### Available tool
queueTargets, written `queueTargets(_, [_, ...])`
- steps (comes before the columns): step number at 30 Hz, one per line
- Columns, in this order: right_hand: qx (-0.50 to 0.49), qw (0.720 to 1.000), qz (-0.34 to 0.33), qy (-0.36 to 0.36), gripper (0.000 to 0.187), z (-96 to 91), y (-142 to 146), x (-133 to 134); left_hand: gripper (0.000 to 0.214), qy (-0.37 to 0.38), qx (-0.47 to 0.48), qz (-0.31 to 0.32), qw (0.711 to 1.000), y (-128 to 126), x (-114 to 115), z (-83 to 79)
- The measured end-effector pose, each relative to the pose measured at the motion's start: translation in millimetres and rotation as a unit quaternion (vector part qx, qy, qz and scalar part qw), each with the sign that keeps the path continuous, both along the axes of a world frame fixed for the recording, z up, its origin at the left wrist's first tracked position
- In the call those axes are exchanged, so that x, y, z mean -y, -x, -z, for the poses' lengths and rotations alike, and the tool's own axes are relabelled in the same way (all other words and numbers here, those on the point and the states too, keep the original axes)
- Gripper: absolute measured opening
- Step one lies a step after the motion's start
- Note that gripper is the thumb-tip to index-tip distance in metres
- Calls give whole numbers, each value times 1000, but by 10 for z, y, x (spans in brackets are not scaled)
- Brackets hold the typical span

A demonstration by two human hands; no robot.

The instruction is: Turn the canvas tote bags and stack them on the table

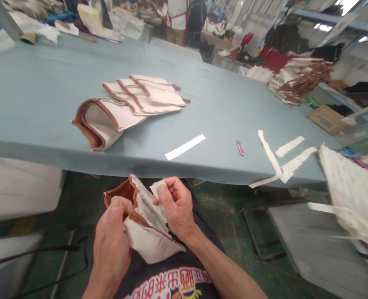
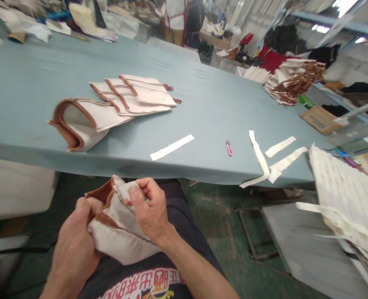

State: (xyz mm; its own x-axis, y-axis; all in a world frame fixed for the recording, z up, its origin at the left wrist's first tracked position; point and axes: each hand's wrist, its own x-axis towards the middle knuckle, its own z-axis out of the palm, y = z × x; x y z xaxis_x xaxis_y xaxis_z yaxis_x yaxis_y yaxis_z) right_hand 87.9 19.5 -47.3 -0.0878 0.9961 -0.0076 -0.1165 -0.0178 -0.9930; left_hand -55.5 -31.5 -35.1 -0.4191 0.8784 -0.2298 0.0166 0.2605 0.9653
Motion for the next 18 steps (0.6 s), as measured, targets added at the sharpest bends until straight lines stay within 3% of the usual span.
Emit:
queueTargets(4, [-4,996,-36,82,45,227,34,123,69,16,-20,43,999,111,144,8])
queueTargets(9, [-1,991,-81,110,49,269,17,189,42,31,-68,110,991,129,336,-146])
queueTargets(14, [-1,980,-141,141,51,-48,-143,220,28,55,-63,162,983,162,421,-231])
queueTargets(18, [14,973,-177,150,43,-415,-258,353,30,38,-37,176,983,206,314,-248])
